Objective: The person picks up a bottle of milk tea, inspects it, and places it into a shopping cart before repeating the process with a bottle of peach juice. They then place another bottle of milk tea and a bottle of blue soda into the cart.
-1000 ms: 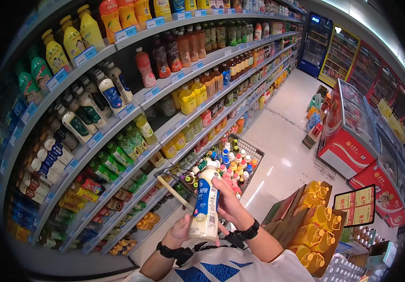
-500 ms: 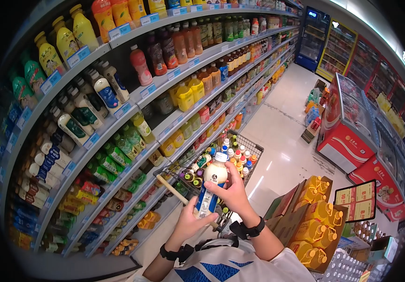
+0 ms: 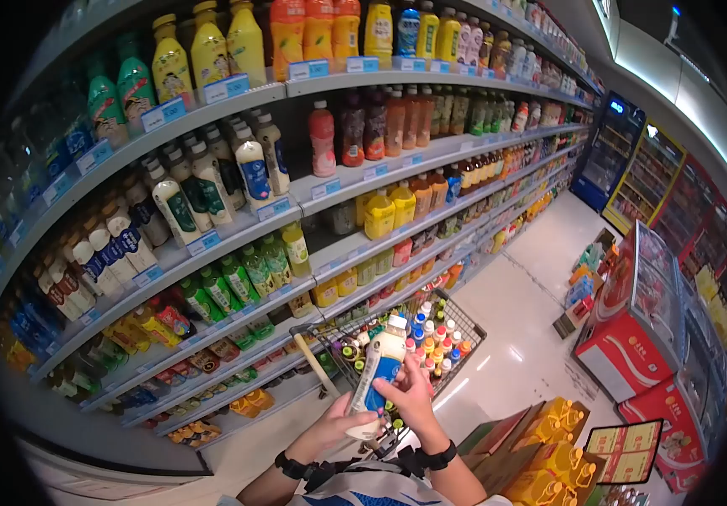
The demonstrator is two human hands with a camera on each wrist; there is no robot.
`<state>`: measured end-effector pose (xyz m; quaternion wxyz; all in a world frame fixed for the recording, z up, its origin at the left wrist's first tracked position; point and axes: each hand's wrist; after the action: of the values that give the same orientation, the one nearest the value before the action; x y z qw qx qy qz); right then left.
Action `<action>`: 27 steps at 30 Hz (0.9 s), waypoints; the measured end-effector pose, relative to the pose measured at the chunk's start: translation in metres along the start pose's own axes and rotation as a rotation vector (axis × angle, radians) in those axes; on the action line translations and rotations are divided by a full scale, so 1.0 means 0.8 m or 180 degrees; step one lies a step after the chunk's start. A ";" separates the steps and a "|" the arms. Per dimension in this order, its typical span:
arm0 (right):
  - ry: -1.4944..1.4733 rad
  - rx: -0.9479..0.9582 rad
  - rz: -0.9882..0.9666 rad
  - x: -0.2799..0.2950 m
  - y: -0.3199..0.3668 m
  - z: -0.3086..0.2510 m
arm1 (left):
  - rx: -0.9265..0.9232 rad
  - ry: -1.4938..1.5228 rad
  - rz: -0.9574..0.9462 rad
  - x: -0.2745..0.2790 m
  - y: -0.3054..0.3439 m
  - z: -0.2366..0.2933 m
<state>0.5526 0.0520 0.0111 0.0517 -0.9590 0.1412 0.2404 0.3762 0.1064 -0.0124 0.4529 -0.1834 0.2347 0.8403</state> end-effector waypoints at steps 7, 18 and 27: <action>0.0493 -0.0491 -0.0181 0.006 -0.029 0.032 | -0.0336 -0.2132 0.0918 0.007 0.006 0.026; 0.0777 0.1492 -0.0464 -0.091 -0.205 -0.053 | -0.0291 -0.2655 0.2128 0.060 0.103 -0.004; 0.0568 0.2589 -0.0146 -0.205 -0.414 -0.100 | -0.1489 -0.1089 0.3109 0.097 0.158 -0.083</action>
<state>0.5480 0.3953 0.1700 0.4192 -0.8804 0.2072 0.0797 0.2352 0.0611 -0.0787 -0.0094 -0.0103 0.0231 0.9996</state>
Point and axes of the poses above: each hand's wrist, its own y-axis away from the middle knuckle, its own x-axis out of the back of the hand, z = x × y, and after that the axes turned 3 degrees about -y, right-handed
